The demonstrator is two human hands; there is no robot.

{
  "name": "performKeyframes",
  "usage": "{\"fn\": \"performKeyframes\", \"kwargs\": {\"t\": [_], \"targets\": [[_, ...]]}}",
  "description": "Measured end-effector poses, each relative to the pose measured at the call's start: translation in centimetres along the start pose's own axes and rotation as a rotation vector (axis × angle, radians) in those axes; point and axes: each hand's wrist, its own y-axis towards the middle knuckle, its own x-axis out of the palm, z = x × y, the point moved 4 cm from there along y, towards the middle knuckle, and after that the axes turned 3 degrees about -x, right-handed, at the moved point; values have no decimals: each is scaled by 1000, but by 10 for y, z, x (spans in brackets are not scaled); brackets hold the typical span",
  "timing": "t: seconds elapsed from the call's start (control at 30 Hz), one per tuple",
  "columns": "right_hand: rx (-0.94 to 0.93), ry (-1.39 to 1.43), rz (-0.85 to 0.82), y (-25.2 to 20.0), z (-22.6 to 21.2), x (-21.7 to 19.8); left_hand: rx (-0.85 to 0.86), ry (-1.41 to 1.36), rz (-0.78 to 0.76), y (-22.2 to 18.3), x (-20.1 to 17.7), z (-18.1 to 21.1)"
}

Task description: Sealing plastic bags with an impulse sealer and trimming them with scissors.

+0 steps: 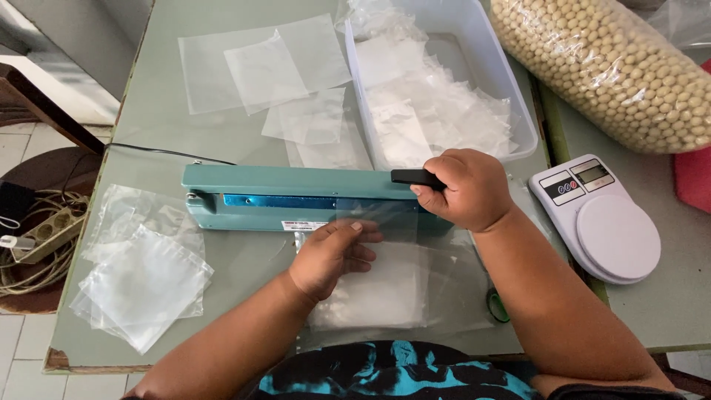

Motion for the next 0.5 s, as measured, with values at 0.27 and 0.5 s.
{"fn": "performKeyframes", "kwargs": {"t": [0.27,0.5], "targets": [[1,-25,10,1,-2,0,17,-4,-30,2,-1,-2],[9,-67,-14,0,-3,-1,39,-26,-52,6,-2,-6]]}}
